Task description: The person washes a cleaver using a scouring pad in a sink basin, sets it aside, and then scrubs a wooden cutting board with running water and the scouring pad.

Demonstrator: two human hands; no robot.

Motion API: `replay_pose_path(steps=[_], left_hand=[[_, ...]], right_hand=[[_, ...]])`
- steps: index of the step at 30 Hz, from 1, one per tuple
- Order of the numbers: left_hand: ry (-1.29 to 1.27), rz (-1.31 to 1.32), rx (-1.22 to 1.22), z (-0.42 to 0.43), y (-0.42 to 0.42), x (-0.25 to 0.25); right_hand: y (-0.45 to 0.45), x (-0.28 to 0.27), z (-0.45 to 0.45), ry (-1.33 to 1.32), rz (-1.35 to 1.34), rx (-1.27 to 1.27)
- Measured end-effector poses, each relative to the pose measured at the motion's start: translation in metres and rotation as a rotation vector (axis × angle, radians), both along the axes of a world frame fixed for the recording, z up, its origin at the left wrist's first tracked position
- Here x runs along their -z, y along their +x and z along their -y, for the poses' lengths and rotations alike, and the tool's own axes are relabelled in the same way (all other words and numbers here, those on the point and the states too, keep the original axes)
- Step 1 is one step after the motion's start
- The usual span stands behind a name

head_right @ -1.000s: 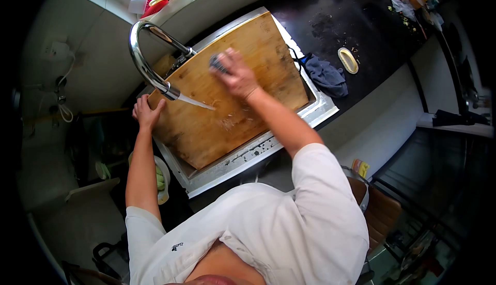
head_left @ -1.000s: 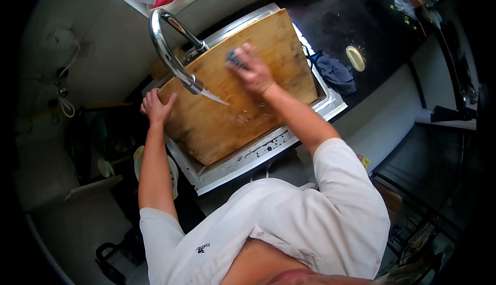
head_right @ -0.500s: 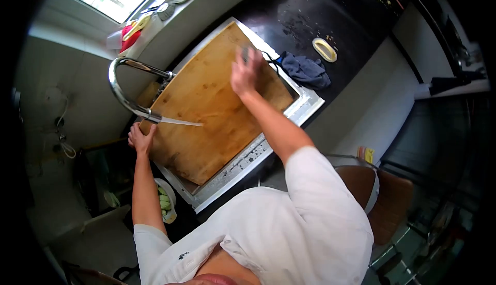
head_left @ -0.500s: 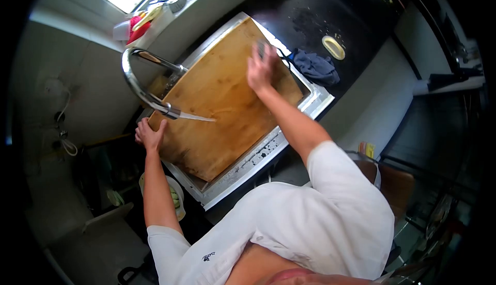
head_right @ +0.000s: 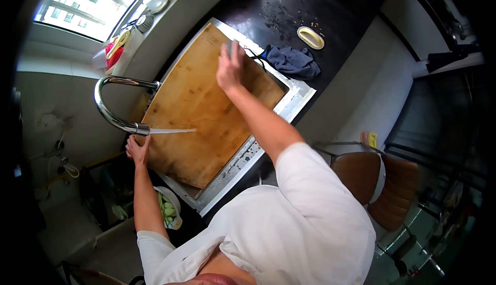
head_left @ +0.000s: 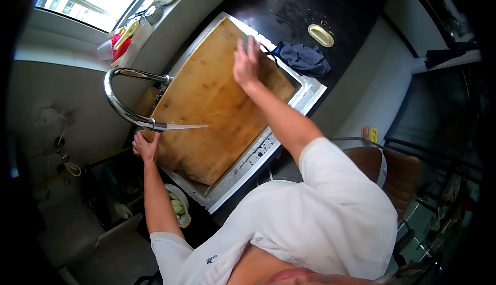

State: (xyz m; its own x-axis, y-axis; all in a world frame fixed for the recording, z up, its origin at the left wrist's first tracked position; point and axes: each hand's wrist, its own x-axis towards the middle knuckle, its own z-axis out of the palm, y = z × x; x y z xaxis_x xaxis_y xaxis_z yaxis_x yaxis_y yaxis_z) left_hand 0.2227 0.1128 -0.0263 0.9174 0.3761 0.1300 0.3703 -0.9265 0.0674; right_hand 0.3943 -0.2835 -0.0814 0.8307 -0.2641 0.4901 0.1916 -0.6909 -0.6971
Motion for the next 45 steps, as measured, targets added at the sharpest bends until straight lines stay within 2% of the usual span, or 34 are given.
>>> replay_pose_path(steps=[3, 4, 6, 7, 8, 11, 13, 14, 17, 22, 25, 26, 27, 28, 29, 31, 33, 36, 38, 39, 41, 42, 43, 45], left_hand=[[0.003, -0.013, 0.005, -0.002, 0.000, 0.001], [0.000, -0.005, 0.004, 0.000, 0.000, 0.000], [0.006, -0.034, 0.004, 0.006, 0.002, -0.007], [0.007, -0.055, 0.001, 0.007, 0.000, -0.010], [0.005, -0.038, 0.009, 0.006, -0.001, -0.010], [0.008, -0.048, 0.000, 0.007, -0.002, -0.011], [0.000, -0.008, 0.016, 0.005, 0.000, -0.009], [-0.010, -0.023, 0.009, 0.007, 0.002, -0.012], [-0.008, -0.068, 0.000, 0.002, -0.001, -0.004], [-0.025, -0.010, 0.010, 0.002, 0.001, -0.004], [-0.024, 0.024, 0.017, 0.005, 0.000, -0.006], [-0.023, 0.022, 0.015, 0.004, -0.001, -0.005], [-0.019, 0.011, 0.017, 0.003, -0.002, -0.004], [-0.013, 0.004, 0.018, -0.001, -0.002, -0.001], [-0.017, 0.006, 0.016, 0.000, 0.000, -0.001], [-0.026, 0.001, 0.016, 0.002, -0.001, -0.004], [-0.023, 0.006, 0.032, -0.001, -0.001, 0.000], [-0.013, -0.004, 0.033, 0.002, 0.000, -0.005], [-0.005, -0.029, 0.023, 0.002, -0.004, -0.006], [-0.002, -0.039, 0.019, 0.000, -0.004, -0.004], [0.003, -0.025, 0.023, -0.002, 0.001, -0.003], [0.003, -0.008, 0.028, -0.002, 0.000, -0.003], [0.002, 0.004, 0.032, -0.001, -0.002, -0.002], [0.010, -0.014, 0.033, 0.000, -0.005, -0.002]], right_hand=[[0.002, 0.001, 0.017, -0.118, 0.001, -0.074], [-0.018, 0.008, 0.025, -0.055, -0.076, -0.051], [-0.054, 0.055, 0.038, -0.091, -0.114, 0.049], [-0.073, 0.074, 0.040, -0.120, -0.256, 0.127], [-0.082, 0.074, 0.043, 0.018, -0.293, 0.122], [-0.057, 0.067, 0.020, -0.012, -0.260, 0.244], [-0.018, 0.019, 0.005, 0.002, 0.000, 0.040], [-0.002, -0.001, -0.005, -0.086, 0.044, -0.057], [0.000, -0.005, 0.000, -0.062, -0.011, -0.175], [-0.082, 0.067, 0.045, -0.071, -0.305, 0.059], [-0.079, 0.068, 0.035, 0.002, -0.358, 0.164], [-0.061, 0.048, 0.021, -0.006, -0.352, 0.207], [-0.038, 0.038, 0.015, -0.001, -0.182, 0.092], [-0.017, 0.009, 0.008, 0.013, -0.137, -0.029], [0.004, 0.002, -0.001, 0.030, -0.078, -0.091], [0.013, -0.002, 0.009, -0.145, -0.034, -0.085], [-0.019, 0.012, 0.035, -0.115, -0.110, -0.061], [-0.074, 0.075, 0.061, -0.064, -0.307, 0.012], [-0.071, 0.078, 0.047, -0.048, -0.277, 0.099], [-0.066, 0.062, 0.036, -0.038, -0.260, 0.145], [-0.032, 0.031, 0.012, -0.034, -0.166, 0.040], [-0.008, 0.016, 0.000, -0.045, -0.014, -0.030], [0.004, -0.004, -0.009, -0.016, -0.021, -0.124], [0.013, -0.015, -0.005, -0.091, -0.017, -0.141]])
